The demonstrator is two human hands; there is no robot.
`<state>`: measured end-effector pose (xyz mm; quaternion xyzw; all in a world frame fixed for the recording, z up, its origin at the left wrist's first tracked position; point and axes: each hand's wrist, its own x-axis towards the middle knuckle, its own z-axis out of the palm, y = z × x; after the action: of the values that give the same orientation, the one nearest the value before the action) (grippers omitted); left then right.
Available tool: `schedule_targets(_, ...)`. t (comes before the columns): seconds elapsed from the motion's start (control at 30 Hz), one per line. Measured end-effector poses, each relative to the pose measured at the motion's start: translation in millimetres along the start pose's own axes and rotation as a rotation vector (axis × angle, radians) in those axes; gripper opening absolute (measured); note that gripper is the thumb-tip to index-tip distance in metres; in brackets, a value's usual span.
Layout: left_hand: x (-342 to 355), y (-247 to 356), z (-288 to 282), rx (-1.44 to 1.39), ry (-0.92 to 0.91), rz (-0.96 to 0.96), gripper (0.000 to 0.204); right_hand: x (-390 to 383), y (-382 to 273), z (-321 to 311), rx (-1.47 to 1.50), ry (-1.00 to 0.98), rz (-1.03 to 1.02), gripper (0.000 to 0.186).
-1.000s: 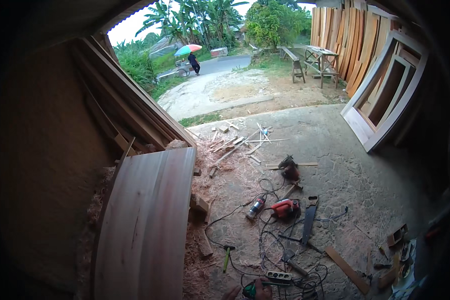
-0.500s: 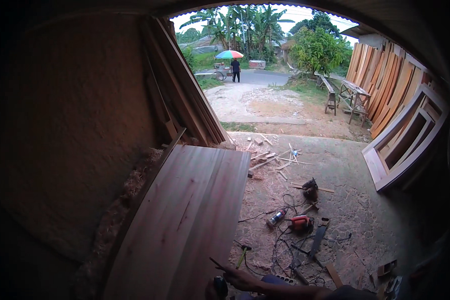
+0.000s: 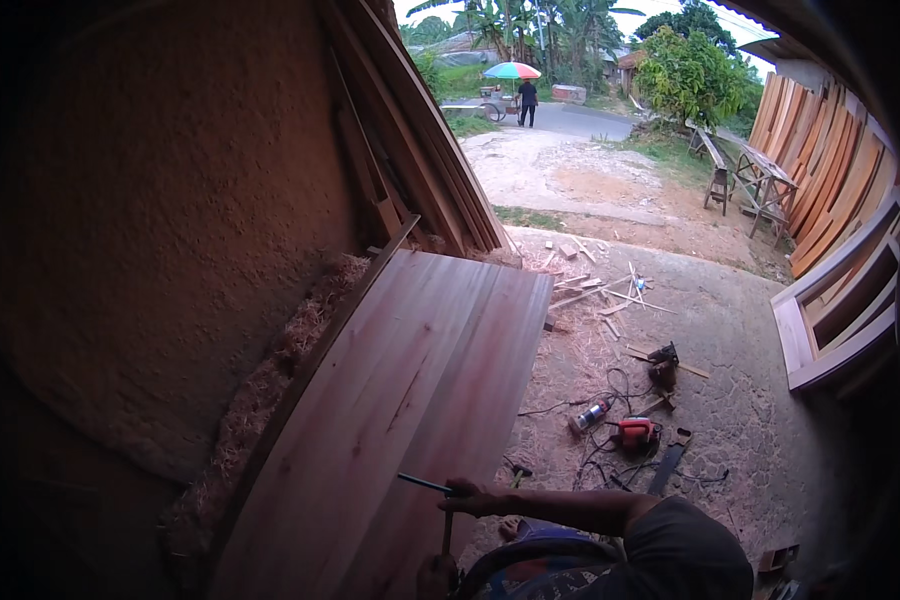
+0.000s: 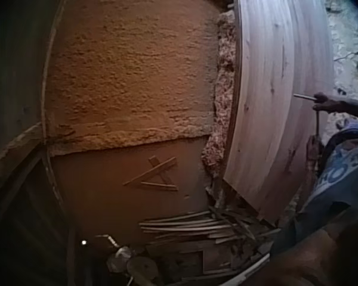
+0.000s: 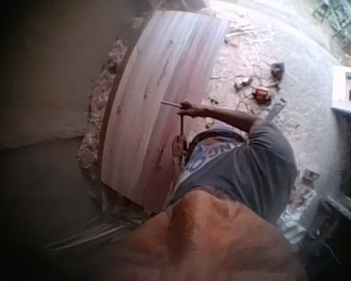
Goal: The person uses a handheld router to shape a wooden board along a guide, taps a wooden strip with a hammer to align it, and uses a tape measure to check the dimensions.
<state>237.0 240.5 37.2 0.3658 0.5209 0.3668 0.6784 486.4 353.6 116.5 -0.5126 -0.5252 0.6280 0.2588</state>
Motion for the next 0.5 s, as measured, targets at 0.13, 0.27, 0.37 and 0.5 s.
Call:
schedule_targets(0.13, -17.0, -39.8, -85.6, -0.124, -0.046, -0.11, 0.042, 37.6, -92.3, -189.6, 0.491, 0.589, -0.259, 0.029)
schedule_targets(0.27, -1.2, -45.0, -86.1, 0.349, -0.072, -0.175, 0.028, 50.3, -85.0, -288.4, 0.625, 0.73, -0.244, 0.029)
schedule_targets(0.37, 19.9, -8.6, -30.1, 0.435, -0.151, -0.142, 0.023, 78.5, -23.6, -232.5, 0.637, 0.779, -0.189, 0.035)
schedule_targets(0.5, 87.3, 13.6, 17.0, 0.374, -0.024, -0.022, 0.02, 81.0, 32.8, -77.6, 0.558, 0.612, -0.008, 0.047)
